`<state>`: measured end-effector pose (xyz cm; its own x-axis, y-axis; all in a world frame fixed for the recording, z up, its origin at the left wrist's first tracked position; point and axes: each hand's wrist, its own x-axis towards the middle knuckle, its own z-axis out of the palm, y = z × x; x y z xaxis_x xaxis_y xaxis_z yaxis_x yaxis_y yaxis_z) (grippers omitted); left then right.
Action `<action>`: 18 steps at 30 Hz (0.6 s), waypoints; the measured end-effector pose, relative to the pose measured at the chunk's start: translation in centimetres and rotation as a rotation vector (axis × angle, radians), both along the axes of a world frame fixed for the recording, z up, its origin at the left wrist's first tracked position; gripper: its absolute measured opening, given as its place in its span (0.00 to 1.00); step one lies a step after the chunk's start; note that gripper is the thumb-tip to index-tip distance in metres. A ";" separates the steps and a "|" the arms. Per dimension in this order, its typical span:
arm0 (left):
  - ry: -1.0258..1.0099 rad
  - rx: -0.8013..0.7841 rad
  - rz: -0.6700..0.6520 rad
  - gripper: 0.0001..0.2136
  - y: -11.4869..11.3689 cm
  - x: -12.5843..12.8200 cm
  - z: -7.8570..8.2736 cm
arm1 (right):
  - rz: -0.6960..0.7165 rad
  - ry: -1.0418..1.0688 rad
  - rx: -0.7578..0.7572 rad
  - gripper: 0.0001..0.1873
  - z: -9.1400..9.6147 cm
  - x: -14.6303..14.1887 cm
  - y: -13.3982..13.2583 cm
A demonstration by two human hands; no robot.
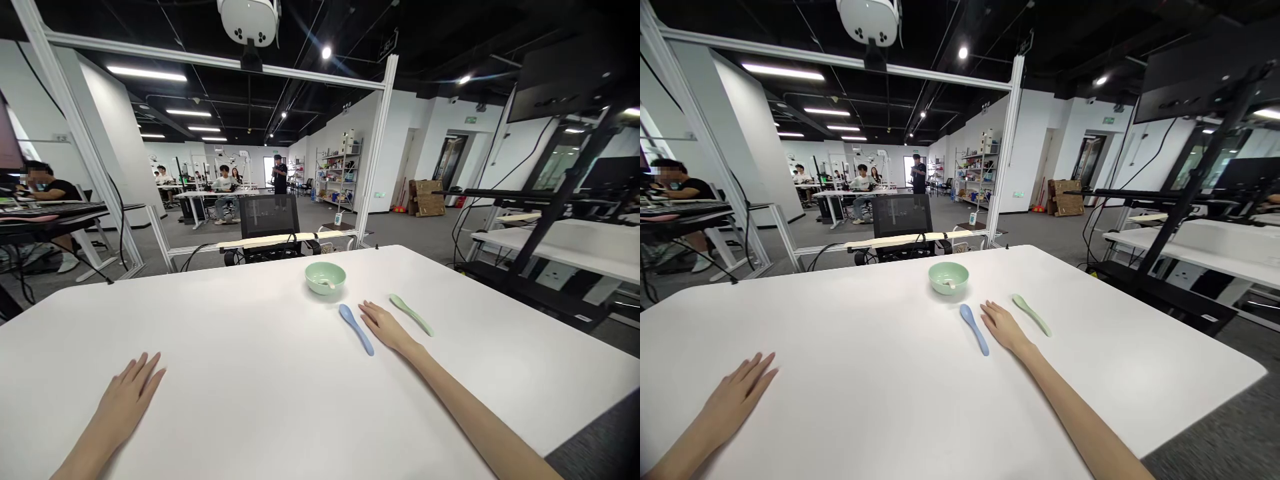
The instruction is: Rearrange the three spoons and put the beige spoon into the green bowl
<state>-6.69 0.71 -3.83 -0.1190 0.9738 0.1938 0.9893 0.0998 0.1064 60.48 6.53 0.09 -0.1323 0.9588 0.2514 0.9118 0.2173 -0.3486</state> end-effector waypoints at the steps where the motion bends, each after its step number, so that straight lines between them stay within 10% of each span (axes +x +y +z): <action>1: -0.005 0.004 0.001 0.36 0.0 0.0 0.0 | 0.002 0.004 -0.002 0.33 0.0 0.1 0.0; 6: -0.063 0.013 0.005 0.38 0.0 0.3 0.1 | -0.043 0.018 0.058 0.27 1.9 0.0 1.1; 11: -0.081 0.048 0.007 0.36 -0.1 0.4 0.1 | -0.057 0.021 0.139 0.22 8.0 -3.2 4.2; 18: -0.056 0.046 0.002 0.35 -0.2 0.7 0.4 | -0.076 -0.167 -0.103 0.15 13.5 -9.8 9.1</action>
